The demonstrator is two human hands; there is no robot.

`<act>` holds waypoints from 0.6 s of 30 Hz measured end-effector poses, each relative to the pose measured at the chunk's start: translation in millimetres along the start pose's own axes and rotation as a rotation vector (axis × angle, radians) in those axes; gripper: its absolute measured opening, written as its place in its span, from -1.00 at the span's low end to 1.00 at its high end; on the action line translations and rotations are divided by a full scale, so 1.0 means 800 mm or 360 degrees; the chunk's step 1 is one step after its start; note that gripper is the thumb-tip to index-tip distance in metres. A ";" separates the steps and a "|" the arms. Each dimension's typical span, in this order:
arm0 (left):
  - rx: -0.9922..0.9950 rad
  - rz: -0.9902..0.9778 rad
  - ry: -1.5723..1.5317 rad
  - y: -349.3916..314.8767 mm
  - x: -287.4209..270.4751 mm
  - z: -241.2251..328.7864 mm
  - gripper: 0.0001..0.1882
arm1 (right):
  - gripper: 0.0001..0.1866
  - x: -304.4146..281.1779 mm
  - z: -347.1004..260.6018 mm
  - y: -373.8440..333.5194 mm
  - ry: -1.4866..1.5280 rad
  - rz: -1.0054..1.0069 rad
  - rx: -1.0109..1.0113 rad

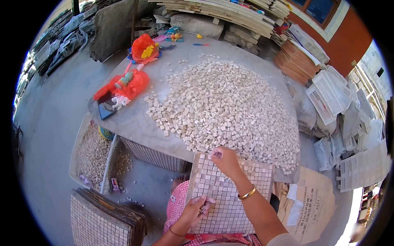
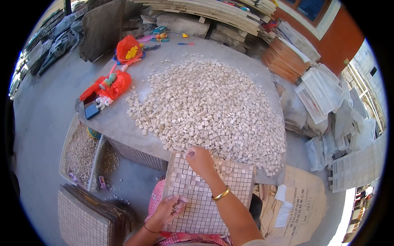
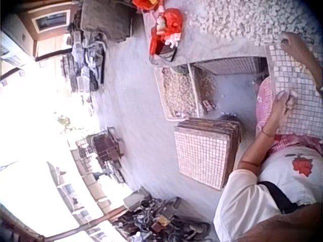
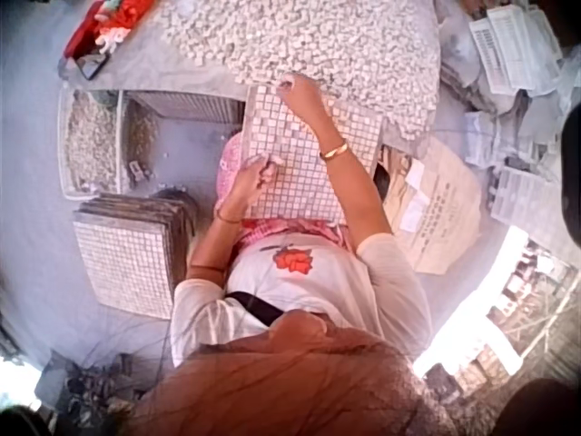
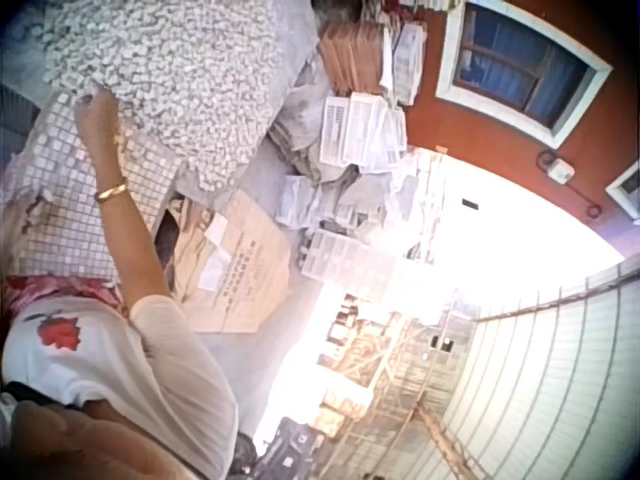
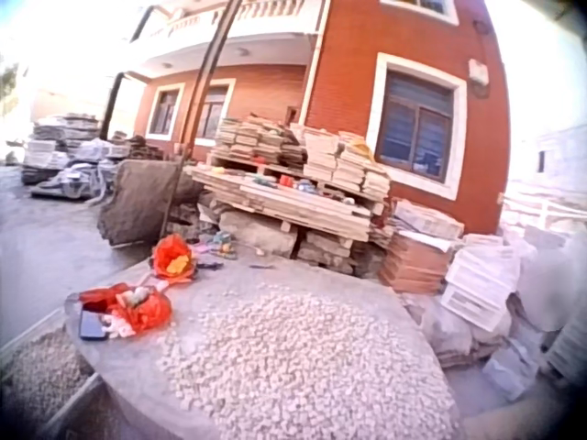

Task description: The person sorts small white cubic pieces from a large pile on a table into the cells of a grid tray. They pick up pieces by hand and place them into the tray, occasionally transferring pieces between hands.

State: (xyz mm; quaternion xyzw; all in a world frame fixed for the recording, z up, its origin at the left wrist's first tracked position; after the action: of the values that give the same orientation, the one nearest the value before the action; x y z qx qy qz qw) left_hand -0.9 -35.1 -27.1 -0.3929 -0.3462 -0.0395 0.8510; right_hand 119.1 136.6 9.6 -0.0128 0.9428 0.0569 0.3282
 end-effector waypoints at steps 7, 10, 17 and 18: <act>0.0051 0.0052 -0.0011 -0.002 -0.015 0.004 -0.62 | -0.88 0.014 0.008 -0.001 -0.0245 0.0085 -0.0171; 0.0026 0.0024 -0.0007 0.001 -0.013 -0.002 -0.63 | -0.88 0.022 0.000 -0.009 -0.0588 0.0183 -0.0557; 0.0017 -0.0020 0.0143 0.002 -0.009 -0.014 -0.65 | -0.87 -0.028 -0.011 -0.007 -0.0279 0.0005 -0.0395; 0.0006 -0.0016 0.0115 0.002 -0.011 -0.014 -0.65 | -0.87 -0.024 -0.009 -0.012 -0.0368 -0.0064 -0.0387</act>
State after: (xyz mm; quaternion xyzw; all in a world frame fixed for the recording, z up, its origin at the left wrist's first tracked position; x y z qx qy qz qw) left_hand -1.1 -43.7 -38.7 -0.3878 -0.3173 -0.0571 0.8635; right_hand 130.5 126.2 26.5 -0.0645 0.8844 0.1651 0.4317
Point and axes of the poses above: each hand's wrist, its own y-axis towards the middle knuckle, its own x-axis out of the palm, z = x × y, the point moved 4 cm from there along y, towards the middle knuckle, and after that the axes turned 9 degrees about z, right-handed, at the moved point
